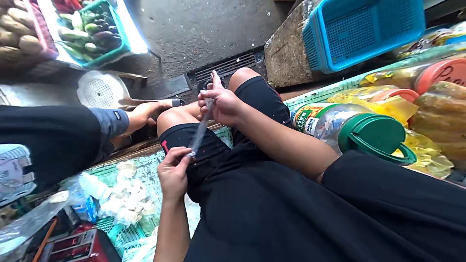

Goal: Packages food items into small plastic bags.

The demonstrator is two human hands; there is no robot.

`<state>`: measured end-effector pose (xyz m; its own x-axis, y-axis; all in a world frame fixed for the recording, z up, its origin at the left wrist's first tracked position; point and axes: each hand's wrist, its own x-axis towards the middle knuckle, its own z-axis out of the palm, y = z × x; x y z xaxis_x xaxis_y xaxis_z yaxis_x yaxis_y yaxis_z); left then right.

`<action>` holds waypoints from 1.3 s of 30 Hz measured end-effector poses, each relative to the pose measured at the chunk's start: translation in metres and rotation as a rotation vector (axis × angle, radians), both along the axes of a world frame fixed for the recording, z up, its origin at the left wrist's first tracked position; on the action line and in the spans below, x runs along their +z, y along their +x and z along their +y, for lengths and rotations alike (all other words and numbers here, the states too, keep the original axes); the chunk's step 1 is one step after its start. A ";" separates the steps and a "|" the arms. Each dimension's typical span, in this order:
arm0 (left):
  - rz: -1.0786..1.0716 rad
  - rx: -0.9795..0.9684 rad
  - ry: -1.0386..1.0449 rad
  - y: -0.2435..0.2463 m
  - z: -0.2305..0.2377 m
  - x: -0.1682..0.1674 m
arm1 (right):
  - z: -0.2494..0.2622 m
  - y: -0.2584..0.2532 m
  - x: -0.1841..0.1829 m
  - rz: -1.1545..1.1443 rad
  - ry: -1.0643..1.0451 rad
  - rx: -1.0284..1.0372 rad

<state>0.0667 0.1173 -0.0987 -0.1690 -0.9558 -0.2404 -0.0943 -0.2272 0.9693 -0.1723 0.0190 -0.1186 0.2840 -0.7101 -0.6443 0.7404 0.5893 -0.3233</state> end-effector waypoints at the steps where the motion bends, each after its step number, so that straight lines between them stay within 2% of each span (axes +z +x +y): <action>1: 0.051 0.027 0.054 0.010 -0.008 -0.002 | 0.001 0.006 0.018 0.114 -0.122 0.056; 4: 0.168 0.098 0.134 0.040 -0.040 -0.002 | 0.003 0.010 0.068 0.347 -0.796 0.394; 5: 0.169 0.118 0.130 0.047 -0.050 0.003 | 0.002 0.008 0.076 0.336 -0.939 0.498; 7: 0.086 0.108 0.075 0.051 -0.070 0.013 | 0.000 -0.001 0.068 0.348 -1.068 0.621; 9: 0.017 0.040 0.048 0.045 -0.089 0.015 | 0.000 -0.013 0.050 0.623 -1.057 0.787; 12: -0.089 -0.049 -0.018 0.005 -0.102 0.019 | 0.001 -0.010 0.029 1.333 -0.969 1.127; 14: -0.100 -0.108 -0.098 -0.034 -0.101 0.024 | -0.001 -0.009 0.022 1.571 -0.807 1.133; 15: -0.111 -0.137 -0.142 -0.053 -0.099 0.027 | -0.003 -0.012 0.018 1.600 -0.710 1.077; 16: -0.123 -0.157 -0.177 -0.069 -0.096 0.028 | -0.004 -0.016 0.013 1.536 -0.619 0.985; 17: -0.120 -0.166 -0.197 -0.082 -0.092 0.028 | -0.003 -0.021 0.007 1.350 -0.524 0.845; 20: -0.118 -0.165 -0.229 -0.094 -0.078 0.020 | 0.016 -0.021 -0.010 0.365 -0.154 0.327; 21: -0.113 -0.150 -0.238 -0.093 -0.074 0.015 | 0.022 -0.019 -0.014 0.183 -0.086 0.214; 22: -0.119 -0.124 -0.244 -0.091 -0.069 0.010 | 0.025 -0.016 -0.017 0.098 -0.062 0.136; 26: -0.193 0.096 -0.252 -0.083 -0.064 -0.012 | 0.032 -0.011 -0.015 -0.026 -0.078 0.066; 28: -0.255 0.138 -0.333 -0.084 -0.066 -0.019 | 0.036 -0.008 -0.014 -0.070 -0.107 0.057; 30: -0.363 0.100 -0.424 -0.087 -0.063 -0.022 | 0.040 -0.004 -0.012 -0.103 -0.162 0.044; 32: -0.453 0.081 -0.429 -0.087 -0.062 -0.029 | 0.043 -0.002 -0.010 -0.127 -0.231 0.043; 36: -0.680 0.038 -0.432 -0.075 -0.075 -0.045 | 0.045 0.012 -0.008 -0.008 -0.237 0.072; 39: -0.788 0.044 -0.526 -0.080 -0.087 -0.048 | 0.040 0.009 -0.016 0.000 -0.269 0.122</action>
